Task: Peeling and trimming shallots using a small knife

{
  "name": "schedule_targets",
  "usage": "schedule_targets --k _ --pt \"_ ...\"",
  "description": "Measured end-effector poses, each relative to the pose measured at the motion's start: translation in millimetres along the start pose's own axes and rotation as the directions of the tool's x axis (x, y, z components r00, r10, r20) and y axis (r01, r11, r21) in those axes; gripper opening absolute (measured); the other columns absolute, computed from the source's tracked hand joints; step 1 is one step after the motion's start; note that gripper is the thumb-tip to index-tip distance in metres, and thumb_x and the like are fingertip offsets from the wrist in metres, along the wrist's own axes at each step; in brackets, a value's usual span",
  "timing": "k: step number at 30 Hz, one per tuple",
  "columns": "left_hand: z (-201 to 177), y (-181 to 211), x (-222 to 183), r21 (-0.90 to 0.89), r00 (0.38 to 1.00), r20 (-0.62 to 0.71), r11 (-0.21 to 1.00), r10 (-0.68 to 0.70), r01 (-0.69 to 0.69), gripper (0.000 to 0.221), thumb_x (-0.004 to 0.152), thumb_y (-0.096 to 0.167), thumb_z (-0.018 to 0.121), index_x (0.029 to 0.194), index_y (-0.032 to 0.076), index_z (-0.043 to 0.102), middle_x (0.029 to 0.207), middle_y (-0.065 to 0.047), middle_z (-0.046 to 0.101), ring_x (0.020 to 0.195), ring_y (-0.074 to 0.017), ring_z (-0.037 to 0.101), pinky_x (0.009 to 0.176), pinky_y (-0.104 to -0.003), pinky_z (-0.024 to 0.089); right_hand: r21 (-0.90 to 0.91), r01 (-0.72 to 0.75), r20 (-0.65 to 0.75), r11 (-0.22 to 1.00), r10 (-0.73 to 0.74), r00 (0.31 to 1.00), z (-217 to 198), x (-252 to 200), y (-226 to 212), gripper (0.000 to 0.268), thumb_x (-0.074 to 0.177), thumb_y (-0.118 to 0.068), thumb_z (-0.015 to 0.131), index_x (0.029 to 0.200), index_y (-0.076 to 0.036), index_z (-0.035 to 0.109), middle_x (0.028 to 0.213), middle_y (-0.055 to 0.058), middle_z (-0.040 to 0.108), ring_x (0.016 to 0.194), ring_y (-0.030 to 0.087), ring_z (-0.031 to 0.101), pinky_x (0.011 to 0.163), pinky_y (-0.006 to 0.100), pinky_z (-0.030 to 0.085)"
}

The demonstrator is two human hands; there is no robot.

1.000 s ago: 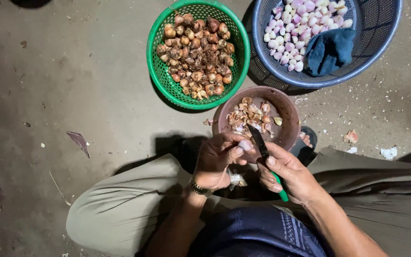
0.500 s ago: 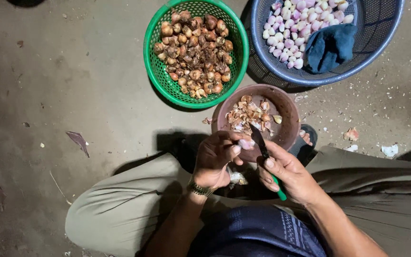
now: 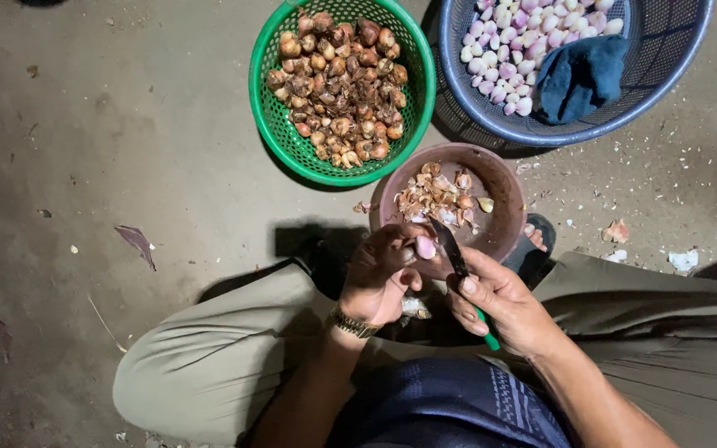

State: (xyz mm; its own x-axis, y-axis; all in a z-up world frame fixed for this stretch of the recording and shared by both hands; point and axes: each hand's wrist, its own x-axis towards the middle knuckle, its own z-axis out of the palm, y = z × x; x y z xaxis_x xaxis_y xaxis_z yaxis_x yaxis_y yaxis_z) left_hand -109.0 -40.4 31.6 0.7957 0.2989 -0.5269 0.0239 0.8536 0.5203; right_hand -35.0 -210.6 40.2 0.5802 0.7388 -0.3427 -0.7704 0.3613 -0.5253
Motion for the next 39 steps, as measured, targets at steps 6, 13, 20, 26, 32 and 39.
schedule_targets --k 6,13,20,26,32,39 --pt "-4 -5 4 -0.036 0.997 0.038 0.997 0.071 -0.069 0.033 0.085 -0.004 0.073 0.117 -0.006 0.064 0.101 -0.022 0.070 0.074 -0.0153 0.067 0.046 -0.018 0.056 -0.048 0.015 -0.002 0.999 -0.015 1.000 0 3 -3 0.050 0.101 -0.008 0.049 0.151 -0.009 0.046 0.056 0.012 0.049 0.039 0.013 0.047 0.039 0.022 0.049" --pt "-1 -8 5 0.000 0.996 -0.031 0.996 0.089 -0.089 0.036 0.083 0.001 0.075 0.117 -0.010 0.068 0.099 -0.012 0.071 0.068 -0.0099 0.063 0.043 -0.016 0.054 -0.149 -0.114 -0.247 0.982 0.074 0.966 -9 10 -3 0.044 0.107 -0.022 0.044 0.148 -0.008 0.047 0.061 0.007 0.041 0.037 0.010 0.044 0.031 0.020 0.040" --pt "-13 -25 28 0.161 0.997 -0.065 0.986 0.050 -0.039 0.027 0.089 0.007 0.070 0.113 -0.006 0.068 0.098 -0.028 0.072 0.071 -0.0250 0.071 0.040 -0.015 0.044 -0.277 -0.136 -0.473 0.951 -0.012 0.881 -7 15 -4 0.021 0.102 -0.015 0.062 0.089 0.001 0.063 0.041 0.002 0.035 0.026 0.009 0.033 0.026 0.023 0.025" --pt "48 -8 90 0.219 0.998 -0.021 0.974 0.063 -0.057 0.044 0.099 0.020 0.067 0.136 -0.001 0.057 0.129 -0.025 0.059 0.101 -0.0283 0.065 0.068 -0.027 0.052 -0.432 -0.118 -0.523 0.894 -0.142 0.840 -15 16 6 0.008 0.092 -0.001 0.071 0.087 0.005 0.069 0.047 -0.001 0.041 0.037 0.003 0.037 0.037 0.019 0.029" --pt "41 72 171 0.629 0.975 0.091 0.747 0.203 -0.214 0.068 0.091 0.035 0.071 0.150 0.008 0.048 0.139 -0.018 0.054 0.111 -0.0285 0.057 0.083 -0.038 0.057 -0.580 -0.156 -0.464 0.800 -0.166 0.870 -19 8 -6 0.016 0.097 -0.014 0.069 0.085 -0.003 0.068 0.059 0.000 0.052 0.050 0.006 0.044 0.050 0.023 0.036" --pt "-73 104 181 1.000 0.863 0.007 0.014 0.506 -0.017 0.016 0.087 0.005 0.069 0.100 0.012 0.075 0.077 0.002 0.071 0.048 -0.0038 0.047 0.038 -0.017 0.042 -0.690 -0.129 -0.396 0.712 -0.223 0.891 -41 10 21 0.014 0.086 0.008 0.069 0.100 0.005 0.072 0.076 0.003 0.063 0.065 0.011 0.053 0.063 0.022 0.045"
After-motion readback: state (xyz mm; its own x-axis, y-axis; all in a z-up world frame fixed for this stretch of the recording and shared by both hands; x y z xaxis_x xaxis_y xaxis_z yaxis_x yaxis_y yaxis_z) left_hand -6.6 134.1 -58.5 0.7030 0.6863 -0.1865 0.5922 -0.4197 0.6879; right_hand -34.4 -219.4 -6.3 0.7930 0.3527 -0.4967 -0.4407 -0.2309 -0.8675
